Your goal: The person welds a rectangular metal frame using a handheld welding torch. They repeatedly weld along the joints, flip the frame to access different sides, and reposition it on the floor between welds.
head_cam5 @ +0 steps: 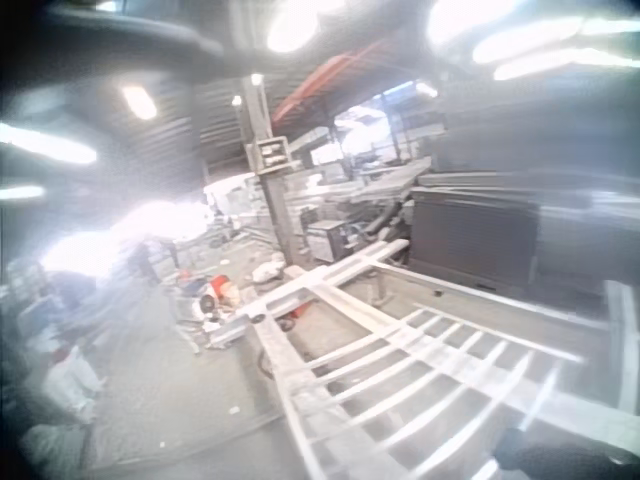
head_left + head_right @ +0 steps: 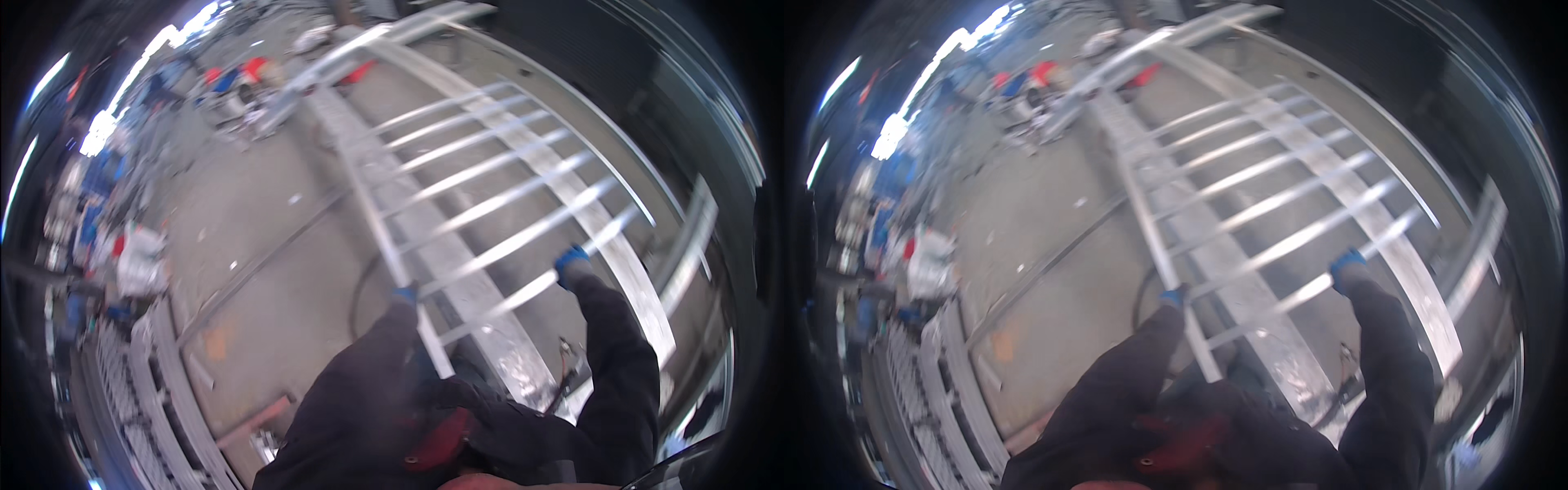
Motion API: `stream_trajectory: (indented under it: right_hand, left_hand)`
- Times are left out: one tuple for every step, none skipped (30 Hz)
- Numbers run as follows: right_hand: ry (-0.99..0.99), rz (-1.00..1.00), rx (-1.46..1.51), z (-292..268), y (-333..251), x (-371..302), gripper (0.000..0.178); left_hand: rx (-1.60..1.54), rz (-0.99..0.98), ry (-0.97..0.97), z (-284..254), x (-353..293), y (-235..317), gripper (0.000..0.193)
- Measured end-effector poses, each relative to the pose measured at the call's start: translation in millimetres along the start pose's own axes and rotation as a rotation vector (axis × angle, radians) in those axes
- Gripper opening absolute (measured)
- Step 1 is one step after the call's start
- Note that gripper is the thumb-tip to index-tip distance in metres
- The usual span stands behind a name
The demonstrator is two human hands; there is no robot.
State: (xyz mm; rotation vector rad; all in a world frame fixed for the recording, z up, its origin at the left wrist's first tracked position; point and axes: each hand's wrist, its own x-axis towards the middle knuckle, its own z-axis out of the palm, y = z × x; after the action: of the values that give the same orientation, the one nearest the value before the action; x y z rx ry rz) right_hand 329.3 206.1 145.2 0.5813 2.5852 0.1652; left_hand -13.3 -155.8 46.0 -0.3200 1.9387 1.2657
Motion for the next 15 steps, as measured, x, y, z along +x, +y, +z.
stream_trajectory:
  right_hand:
    - [0.057, -0.016, -0.072, -7, 0, -6, 0.012]
    - [0.101, -0.011, 0.022, -15, 0, -13, 0.012]
    - [0.125, -0.004, 0.037, -23, -1, -18, 0.015]
    - [0.164, -0.027, 0.044, -32, -4, -26, 0.018]
    - [0.026, -0.007, 0.069, -43, -7, -29, 0.023]
    - [0.004, -0.003, 0.093, -52, -8, -38, 0.025]
    - [0.048, -0.015, 0.108, -61, -10, -46, 0.028]
    - [-0.013, 0.001, 0.166, -68, -14, -55, 0.029]
    - [-0.052, 0.012, 0.218, -75, -16, -62, 0.031]
    - [-0.082, 0.022, 0.266, -82, -19, -69, 0.033]
    - [-0.097, -0.035, 0.317, -86, -24, -74, 0.036]
    - [-0.103, -0.09, 0.365, -89, -32, -80, 0.039]
    - [-0.121, -0.125, 0.39, -92, -41, -87, 0.042]
    - [-0.119, -0.14, 0.439, -91, -57, -96, 0.046]
    - [-0.154, -0.118, 0.449, -91, -76, -105, 0.05]
  left_hand:
    - [-0.069, 0.023, 0.041, -2, 7, 0, 0.047]
    - [-0.115, 0.114, -0.02, -9, 13, 2, 0.048]
    - [-0.226, 0.138, 0.025, -8, 16, 1, 0.046]
    - [-0.015, 0.195, -0.007, -17, 20, 6, 0.039]
    - [-0.16, 0.324, -0.077, -21, 21, 7, 0.038]
    - [-0.094, 0.304, -0.106, -25, 26, 16, 0.039]
    - [-0.065, 0.295, -0.121, -29, 29, 26, 0.041]
    - [-0.031, 0.332, -0.153, -35, 30, 34, 0.04]
    - [-0.008, 0.353, -0.177, -39, 33, 47, 0.04]
    - [0.028, 0.336, -0.178, -43, 34, 61, 0.04]
    - [0.048, 0.296, -0.191, -46, 37, 78, 0.031]
    - [0.022, 0.286, -0.239, -52, 35, 93, 0.03]
    - [0.007, 0.271, -0.265, -59, 32, 106, 0.029]
    - [0.047, 0.285, -0.29, -65, 30, 120, 0.03]
    - [0.078, 0.318, -0.311, -69, 29, 133, 0.031]
